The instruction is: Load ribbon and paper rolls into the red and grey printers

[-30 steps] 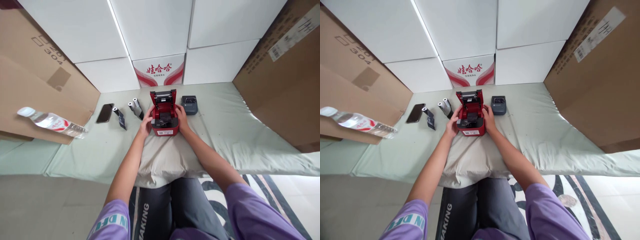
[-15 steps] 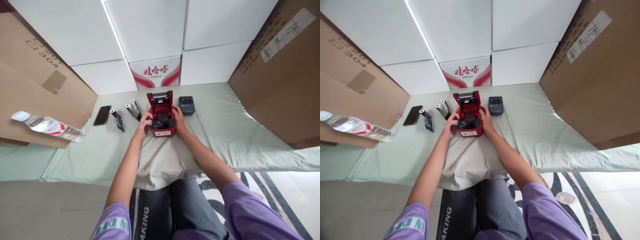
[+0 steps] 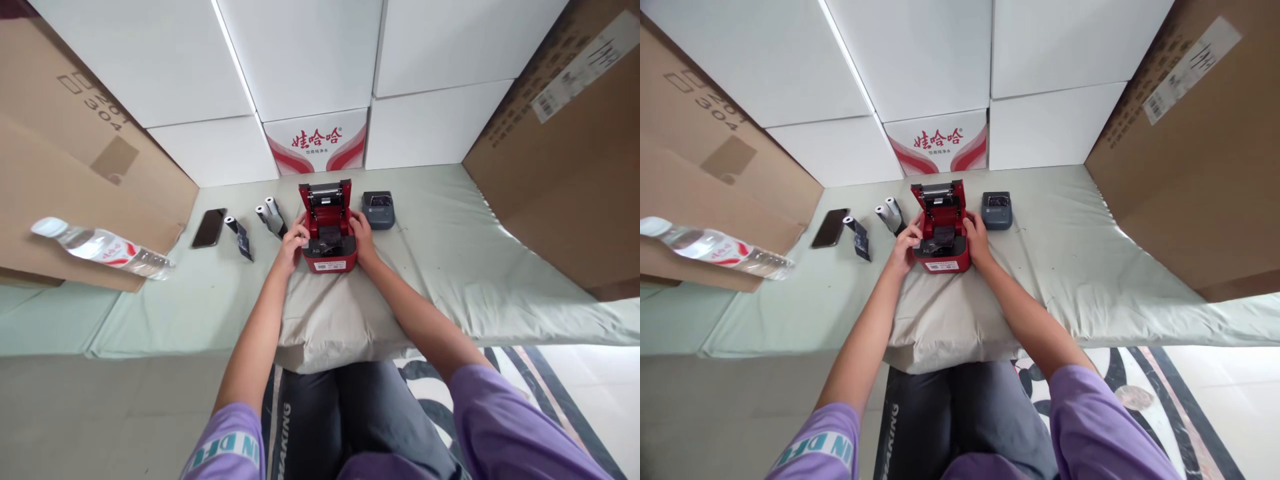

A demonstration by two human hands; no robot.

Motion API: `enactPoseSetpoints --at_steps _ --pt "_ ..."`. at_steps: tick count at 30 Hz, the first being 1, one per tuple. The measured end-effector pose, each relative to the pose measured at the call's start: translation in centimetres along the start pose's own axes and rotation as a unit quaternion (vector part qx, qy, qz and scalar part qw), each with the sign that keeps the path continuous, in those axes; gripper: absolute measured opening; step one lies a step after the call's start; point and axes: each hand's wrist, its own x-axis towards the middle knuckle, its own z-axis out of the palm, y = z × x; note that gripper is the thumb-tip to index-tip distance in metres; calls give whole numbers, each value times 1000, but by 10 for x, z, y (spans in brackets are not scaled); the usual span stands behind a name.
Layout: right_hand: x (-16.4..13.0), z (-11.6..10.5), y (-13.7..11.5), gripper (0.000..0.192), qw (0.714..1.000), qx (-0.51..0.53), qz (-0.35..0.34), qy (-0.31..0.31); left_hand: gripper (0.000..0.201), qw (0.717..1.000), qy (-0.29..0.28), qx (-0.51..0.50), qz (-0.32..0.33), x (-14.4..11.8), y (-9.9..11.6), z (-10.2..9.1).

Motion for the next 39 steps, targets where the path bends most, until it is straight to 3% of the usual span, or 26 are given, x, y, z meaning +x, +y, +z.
enactPoseSetpoints --at_steps 19,22,25,28,32,37,39 --pt "1 -2 -2 38 1000 -8 12 -7 14 998 -4 57 -5 -1 6 -1" --pt "0 -1 -4 36 1000 -5 14 -6 12 984 49 149 83 -9 17 4" --pt "0 0 -5 37 1000 1 13 -8 13 939 76 287 177 -15 35 8" --pt "1 1 -5 37 1000 3 13 -6 16 914 -7 377 148 -6 55 11" --pt "3 1 -3 38 1000 7 8 -6 19 872 -138 463 76 29 69 15" --pt "4 -1 1 39 1000 4 9 -10 15 806 -222 548 29 73 52 22" --pt "5 -2 2 39 1000 5 9 -12 14 814 -211 541 18 83 38 27"
